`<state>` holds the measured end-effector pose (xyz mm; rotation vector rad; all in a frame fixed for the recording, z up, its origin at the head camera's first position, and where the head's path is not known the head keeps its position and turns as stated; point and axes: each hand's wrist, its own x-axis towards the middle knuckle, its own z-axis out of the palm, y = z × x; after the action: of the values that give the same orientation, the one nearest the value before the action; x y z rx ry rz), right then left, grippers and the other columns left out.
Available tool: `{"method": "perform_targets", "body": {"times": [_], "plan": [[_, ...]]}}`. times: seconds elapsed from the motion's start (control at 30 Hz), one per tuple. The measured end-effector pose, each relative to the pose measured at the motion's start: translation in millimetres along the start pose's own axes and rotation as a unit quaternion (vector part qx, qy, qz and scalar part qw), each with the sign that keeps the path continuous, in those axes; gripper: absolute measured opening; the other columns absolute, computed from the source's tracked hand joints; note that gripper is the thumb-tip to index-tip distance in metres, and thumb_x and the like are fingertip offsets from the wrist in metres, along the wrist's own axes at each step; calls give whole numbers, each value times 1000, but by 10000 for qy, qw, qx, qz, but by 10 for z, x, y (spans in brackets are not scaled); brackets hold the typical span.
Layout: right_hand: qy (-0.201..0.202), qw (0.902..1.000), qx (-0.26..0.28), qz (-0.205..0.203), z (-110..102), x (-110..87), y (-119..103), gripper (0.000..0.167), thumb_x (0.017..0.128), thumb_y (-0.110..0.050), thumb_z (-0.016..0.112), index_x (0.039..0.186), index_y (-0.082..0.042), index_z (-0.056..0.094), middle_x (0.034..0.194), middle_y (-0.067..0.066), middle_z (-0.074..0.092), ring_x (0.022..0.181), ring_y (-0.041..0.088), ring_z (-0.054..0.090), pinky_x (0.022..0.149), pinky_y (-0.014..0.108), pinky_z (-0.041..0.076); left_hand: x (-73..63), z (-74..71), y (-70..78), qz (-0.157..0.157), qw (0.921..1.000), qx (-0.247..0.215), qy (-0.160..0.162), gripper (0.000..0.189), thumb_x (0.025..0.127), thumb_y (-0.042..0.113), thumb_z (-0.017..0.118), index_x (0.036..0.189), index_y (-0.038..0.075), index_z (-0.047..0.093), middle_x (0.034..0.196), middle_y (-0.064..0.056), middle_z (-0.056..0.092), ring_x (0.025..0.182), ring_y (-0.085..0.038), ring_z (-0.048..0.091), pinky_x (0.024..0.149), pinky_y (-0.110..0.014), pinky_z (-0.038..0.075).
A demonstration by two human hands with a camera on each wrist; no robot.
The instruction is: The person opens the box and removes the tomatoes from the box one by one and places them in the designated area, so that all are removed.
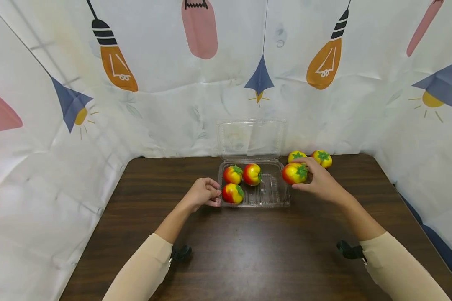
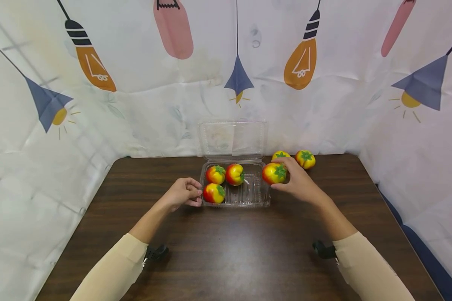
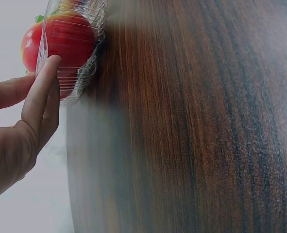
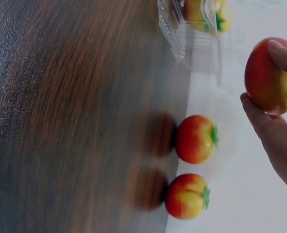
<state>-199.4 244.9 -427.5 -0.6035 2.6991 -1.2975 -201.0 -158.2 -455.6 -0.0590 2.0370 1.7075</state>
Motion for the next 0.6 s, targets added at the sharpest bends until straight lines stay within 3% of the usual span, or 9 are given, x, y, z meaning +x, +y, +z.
{"method": "perform_targets", "body": {"times": [0.17,0.43,0.6], "plan": [[201,9993,-143,295,-50,-39,80,75,88,-24,85,149,-13,43,142,19,49,112,33,57,85,12,52,-13,9,7,7,10000,26,6,28,98,-7,64,122,-12,53,85,-14,67,67,-20,69,71,-42,67],[538,9968,-117,574,-215,-74,159,79,90,-32,82,153,-11,40,153,22,41,122,44,60,83,13,55,-18,9,13,21,10000,78,15,28,97,-7,65,122,-12,53,83,-12,67,67,-19,69,78,-50,64],[919,9937,-409,490,-335,-86,240,74,91,-31,82,149,-10,42,144,21,49,104,34,60,73,10,52,-15,12,14,26,10000,85,28,28,97,-7,65,122,-12,53,84,-12,67,67,-20,69,78,-50,65]]}}
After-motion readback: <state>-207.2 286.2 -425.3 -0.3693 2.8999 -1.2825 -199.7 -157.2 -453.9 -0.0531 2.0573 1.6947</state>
